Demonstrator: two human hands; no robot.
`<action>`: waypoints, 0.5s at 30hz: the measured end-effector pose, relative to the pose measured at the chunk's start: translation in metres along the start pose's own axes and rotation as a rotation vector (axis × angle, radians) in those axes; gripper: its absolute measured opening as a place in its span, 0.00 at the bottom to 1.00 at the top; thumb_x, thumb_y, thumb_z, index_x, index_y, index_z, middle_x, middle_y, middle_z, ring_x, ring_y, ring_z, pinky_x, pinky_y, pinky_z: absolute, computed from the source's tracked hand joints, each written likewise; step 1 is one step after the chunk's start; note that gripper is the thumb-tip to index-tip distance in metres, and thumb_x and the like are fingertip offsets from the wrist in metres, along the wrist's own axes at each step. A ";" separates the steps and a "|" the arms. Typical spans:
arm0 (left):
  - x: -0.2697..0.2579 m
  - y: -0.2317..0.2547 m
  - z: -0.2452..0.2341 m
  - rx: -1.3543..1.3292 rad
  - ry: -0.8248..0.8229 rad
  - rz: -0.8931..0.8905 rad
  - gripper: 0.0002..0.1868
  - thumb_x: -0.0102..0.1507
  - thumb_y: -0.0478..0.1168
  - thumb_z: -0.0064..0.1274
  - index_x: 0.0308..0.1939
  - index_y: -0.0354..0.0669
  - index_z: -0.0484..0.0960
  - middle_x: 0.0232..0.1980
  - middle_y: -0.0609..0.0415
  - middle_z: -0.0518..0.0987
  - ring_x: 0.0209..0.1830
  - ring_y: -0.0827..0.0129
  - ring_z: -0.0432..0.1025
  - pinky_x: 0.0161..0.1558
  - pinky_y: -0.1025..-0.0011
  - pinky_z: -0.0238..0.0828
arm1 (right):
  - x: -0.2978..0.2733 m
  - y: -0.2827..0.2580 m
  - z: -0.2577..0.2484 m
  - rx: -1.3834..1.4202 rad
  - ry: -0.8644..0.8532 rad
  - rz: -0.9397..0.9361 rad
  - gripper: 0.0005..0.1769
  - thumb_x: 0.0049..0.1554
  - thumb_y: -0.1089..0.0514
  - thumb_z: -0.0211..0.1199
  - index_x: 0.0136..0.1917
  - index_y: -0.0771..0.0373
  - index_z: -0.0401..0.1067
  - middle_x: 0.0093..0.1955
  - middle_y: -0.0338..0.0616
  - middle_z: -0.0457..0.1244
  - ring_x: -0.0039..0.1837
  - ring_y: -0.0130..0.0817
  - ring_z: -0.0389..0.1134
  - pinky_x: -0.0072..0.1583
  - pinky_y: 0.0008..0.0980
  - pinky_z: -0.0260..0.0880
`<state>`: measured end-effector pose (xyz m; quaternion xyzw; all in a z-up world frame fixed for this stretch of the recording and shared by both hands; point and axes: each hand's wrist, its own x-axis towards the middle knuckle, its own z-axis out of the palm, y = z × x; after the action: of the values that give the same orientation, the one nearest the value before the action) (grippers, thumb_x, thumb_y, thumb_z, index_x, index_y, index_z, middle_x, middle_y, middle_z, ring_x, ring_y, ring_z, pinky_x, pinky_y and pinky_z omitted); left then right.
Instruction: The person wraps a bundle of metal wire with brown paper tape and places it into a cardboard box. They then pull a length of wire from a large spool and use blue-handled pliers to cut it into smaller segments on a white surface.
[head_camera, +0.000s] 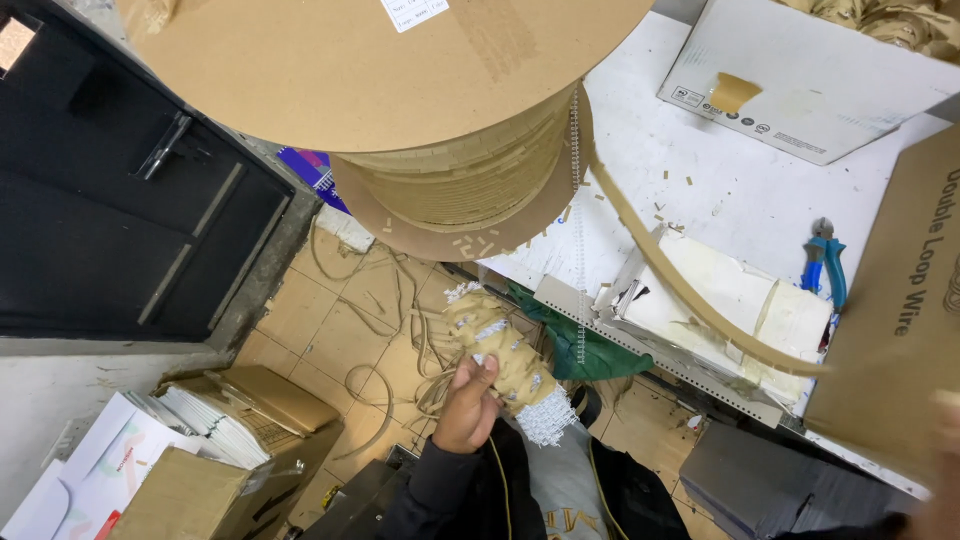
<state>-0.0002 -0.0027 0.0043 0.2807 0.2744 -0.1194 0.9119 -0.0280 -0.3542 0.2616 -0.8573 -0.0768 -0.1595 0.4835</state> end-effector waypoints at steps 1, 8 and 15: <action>-0.003 0.000 0.005 0.125 -0.122 0.074 0.31 0.66 0.39 0.59 0.73 0.38 0.71 0.69 0.42 0.79 0.71 0.52 0.72 0.72 0.50 0.69 | -0.002 0.007 0.020 -0.146 -0.055 -0.017 0.15 0.66 0.58 0.54 0.49 0.64 0.81 0.84 0.52 0.53 0.90 0.54 0.46 0.92 0.55 0.45; -0.010 -0.014 0.016 0.313 -0.308 0.163 0.44 0.60 0.36 0.69 0.78 0.40 0.63 0.66 0.43 0.80 0.64 0.54 0.76 0.67 0.55 0.75 | 0.004 0.061 0.177 0.198 -0.853 0.419 0.21 0.64 0.40 0.64 0.37 0.53 0.75 0.28 0.33 0.65 0.28 0.24 0.59 0.37 0.29 0.56; -0.018 -0.012 0.015 0.312 0.000 -0.064 0.61 0.57 0.31 0.65 0.88 0.52 0.45 0.70 0.50 0.78 0.53 0.61 0.81 0.64 0.61 0.71 | 0.006 0.061 0.205 0.070 -1.045 0.543 0.16 0.70 0.44 0.60 0.46 0.52 0.80 0.33 0.36 0.56 0.34 0.27 0.48 0.43 0.32 0.46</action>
<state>-0.0133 -0.0199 0.0194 0.4100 0.2613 -0.1895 0.8531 0.0361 -0.2113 0.1156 -0.7947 -0.0880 0.4162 0.4330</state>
